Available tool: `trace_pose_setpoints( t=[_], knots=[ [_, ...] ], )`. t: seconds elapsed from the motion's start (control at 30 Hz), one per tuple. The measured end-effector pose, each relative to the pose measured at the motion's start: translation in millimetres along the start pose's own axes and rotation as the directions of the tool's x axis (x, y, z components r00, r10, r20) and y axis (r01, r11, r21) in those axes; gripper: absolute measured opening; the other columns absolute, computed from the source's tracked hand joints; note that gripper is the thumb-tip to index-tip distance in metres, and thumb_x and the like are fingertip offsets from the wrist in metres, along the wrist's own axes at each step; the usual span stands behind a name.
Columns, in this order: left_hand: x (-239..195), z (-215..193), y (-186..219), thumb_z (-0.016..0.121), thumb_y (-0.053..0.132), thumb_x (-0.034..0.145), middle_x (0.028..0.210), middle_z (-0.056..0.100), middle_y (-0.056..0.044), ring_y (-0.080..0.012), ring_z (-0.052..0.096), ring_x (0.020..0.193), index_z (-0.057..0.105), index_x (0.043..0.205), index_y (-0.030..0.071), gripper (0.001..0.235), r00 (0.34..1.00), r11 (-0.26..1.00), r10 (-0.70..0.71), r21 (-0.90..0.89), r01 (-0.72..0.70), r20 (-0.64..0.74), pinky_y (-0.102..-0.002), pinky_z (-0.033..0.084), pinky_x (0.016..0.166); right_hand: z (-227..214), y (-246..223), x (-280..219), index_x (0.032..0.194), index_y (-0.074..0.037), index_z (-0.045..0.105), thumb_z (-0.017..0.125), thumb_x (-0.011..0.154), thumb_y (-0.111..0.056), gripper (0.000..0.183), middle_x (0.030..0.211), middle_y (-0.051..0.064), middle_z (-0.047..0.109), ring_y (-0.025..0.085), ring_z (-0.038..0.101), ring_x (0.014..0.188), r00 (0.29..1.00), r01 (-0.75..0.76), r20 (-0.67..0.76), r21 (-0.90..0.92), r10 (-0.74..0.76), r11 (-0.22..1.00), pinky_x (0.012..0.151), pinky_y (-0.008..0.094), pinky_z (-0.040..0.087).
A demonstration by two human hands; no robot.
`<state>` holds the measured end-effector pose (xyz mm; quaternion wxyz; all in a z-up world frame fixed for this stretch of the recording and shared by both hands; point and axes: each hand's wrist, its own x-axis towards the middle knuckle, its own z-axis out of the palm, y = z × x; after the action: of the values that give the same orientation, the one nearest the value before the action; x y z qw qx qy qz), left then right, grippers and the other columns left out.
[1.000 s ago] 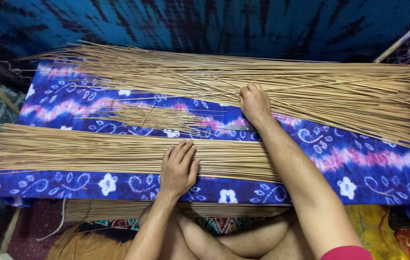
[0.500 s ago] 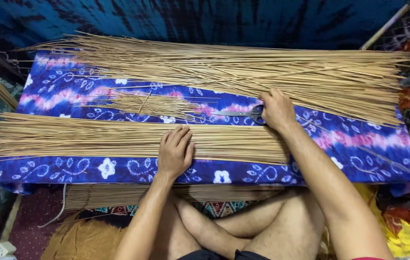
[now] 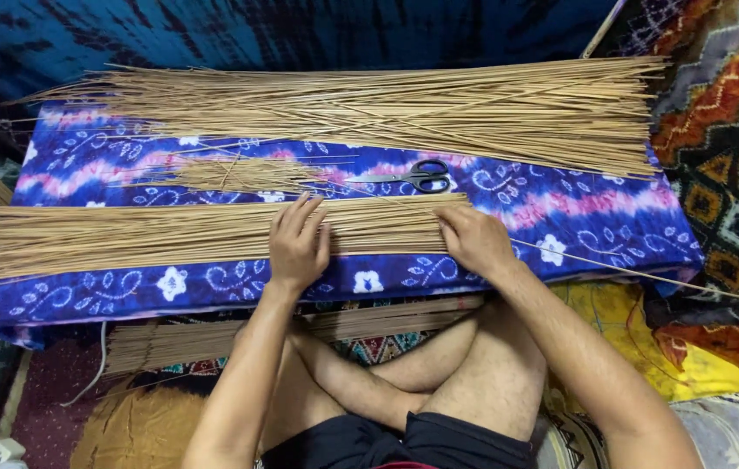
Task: The person sits cross-legged at a low table and repeatedly picks up long bamboo sticks, aligns them with a stack, and cuts them to length using scissors. The cut pieces are placed back into the stack, and the process continues throughout the clip.
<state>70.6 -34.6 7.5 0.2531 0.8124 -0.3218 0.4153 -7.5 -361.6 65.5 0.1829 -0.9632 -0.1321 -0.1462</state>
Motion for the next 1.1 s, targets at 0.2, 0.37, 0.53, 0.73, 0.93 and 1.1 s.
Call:
trace_pose_setpoints(
  t=[0.2, 0.37, 0.53, 0.73, 0.93, 1.1],
  knots=[
    [39, -14, 66, 0.073, 0.017, 0.088, 0.138, 0.064, -0.009, -0.0291, 0.054, 0.140, 0.067, 0.130, 0.013, 0.043, 0.989, 0.990, 0.143, -0.021, -0.143, 0.040, -0.049, 0.026, 0.120, -7, -41, -8, 0.114, -0.018, 0.073, 0.059, 0.099, -0.022, 0.021, 0.088, 0.012, 0.072, 0.035, 0.074, 0.089, 0.993, 0.110, 0.024, 0.055, -0.112, 0.992, 0.075, 0.044, 0.059],
    [8, 5, 63, 0.064, 0.024, 0.096, 0.086, 0.061, 0.004, -0.0152, 0.068, 0.090, 0.070, 0.104, 0.021, 0.010, 0.974, 0.984, 0.177, 0.001, -0.179, 0.144, -0.045, 0.040, 0.110, -10, -64, -13, 0.114, -0.019, 0.071, 0.059, 0.100, -0.022, 0.019, 0.085, 0.011, 0.070, 0.035, 0.074, 0.085, 0.984, 0.167, 0.040, 0.107, -0.172, 0.980, 0.072, 0.045, 0.059],
    [-19, -16, 19, 0.065, 0.022, 0.094, 0.078, 0.056, 0.008, -0.0133, 0.066, 0.077, 0.070, 0.097, 0.026, 0.007, 0.973, 0.990, 0.124, 0.044, -0.135, 0.194, -0.040, 0.045, 0.102, 3, -29, -29, 0.112, -0.017, 0.071, 0.058, 0.101, -0.025, 0.019, 0.084, 0.010, 0.068, 0.035, 0.074, 0.082, 0.986, 0.151, 0.068, 0.055, -0.154, 0.987, 0.069, 0.045, 0.059],
    [-36, -72, -25, 0.073, 0.022, 0.094, 0.085, 0.063, 0.004, -0.0161, 0.069, 0.088, 0.071, 0.101, 0.024, 0.008, 0.975, 0.983, 0.031, 0.169, -0.069, 0.219, -0.040, 0.044, 0.108, -1, 17, -49, 0.106, -0.015, 0.071, 0.059, 0.100, -0.023, 0.016, 0.084, 0.010, 0.066, 0.035, 0.072, 0.081, 0.991, 0.136, 0.017, -0.115, -0.135, 0.984, 0.071, 0.047, 0.058],
    [-22, -46, 23, 0.074, 0.024, 0.094, 0.081, 0.064, 0.004, -0.0169, 0.070, 0.085, 0.073, 0.099, 0.024, 0.006, 0.969, 0.994, 0.035, 0.095, -0.060, 0.245, -0.044, 0.046, 0.107, 32, -12, -39, 0.105, -0.014, 0.073, 0.058, 0.099, -0.021, 0.017, 0.082, 0.007, 0.066, 0.032, 0.073, 0.079, 0.985, 0.171, 0.029, -0.086, -0.169, 0.982, 0.069, 0.043, 0.057],
    [-12, -12, 85, 0.071, 0.025, 0.094, 0.080, 0.064, 0.003, -0.0149, 0.069, 0.085, 0.072, 0.096, 0.022, 0.004, 0.962, 0.993, 0.115, -0.017, -0.115, 0.249, -0.043, 0.043, 0.108, 24, -70, -29, 0.105, -0.012, 0.072, 0.056, 0.100, -0.021, 0.019, 0.083, 0.005, 0.064, 0.028, 0.072, 0.079, 0.964, 0.264, 0.031, -0.022, -0.263, 0.964, 0.070, 0.039, 0.056]
  ],
)
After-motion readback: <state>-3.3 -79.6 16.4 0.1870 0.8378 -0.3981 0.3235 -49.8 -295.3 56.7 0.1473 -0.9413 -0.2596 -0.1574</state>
